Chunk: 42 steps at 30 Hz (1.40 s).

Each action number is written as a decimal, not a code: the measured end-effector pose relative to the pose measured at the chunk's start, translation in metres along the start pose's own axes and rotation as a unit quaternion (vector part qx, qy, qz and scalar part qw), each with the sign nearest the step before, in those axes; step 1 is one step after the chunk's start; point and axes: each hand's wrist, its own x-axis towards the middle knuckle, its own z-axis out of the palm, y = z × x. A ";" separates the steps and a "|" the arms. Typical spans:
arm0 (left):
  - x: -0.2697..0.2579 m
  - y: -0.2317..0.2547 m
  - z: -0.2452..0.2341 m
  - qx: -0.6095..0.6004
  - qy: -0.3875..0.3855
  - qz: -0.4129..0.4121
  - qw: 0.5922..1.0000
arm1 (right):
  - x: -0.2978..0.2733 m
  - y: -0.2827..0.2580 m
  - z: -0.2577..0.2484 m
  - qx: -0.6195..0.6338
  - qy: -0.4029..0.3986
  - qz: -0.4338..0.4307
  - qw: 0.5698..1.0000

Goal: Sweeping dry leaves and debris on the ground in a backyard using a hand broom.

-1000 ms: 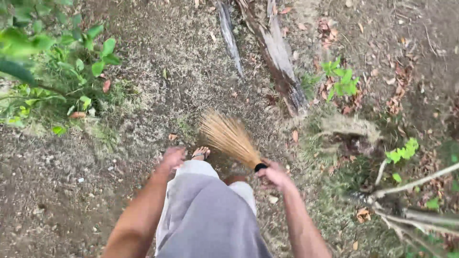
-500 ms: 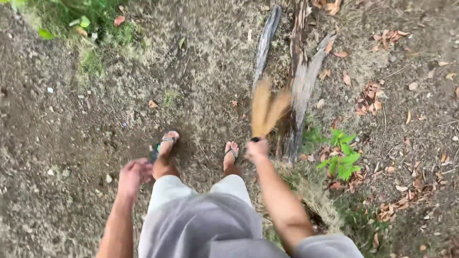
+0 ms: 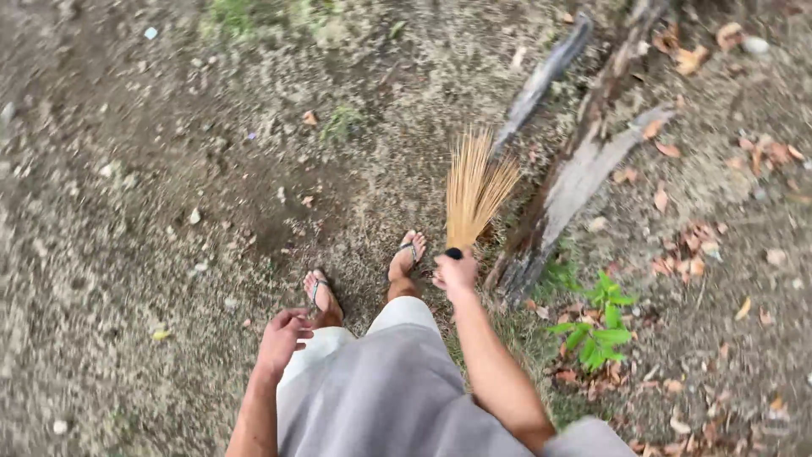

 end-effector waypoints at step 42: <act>0.049 -0.208 -0.277 -0.149 -0.025 -0.049 0.987 | -0.033 0.251 0.400 -0.129 -0.156 0.149 0.968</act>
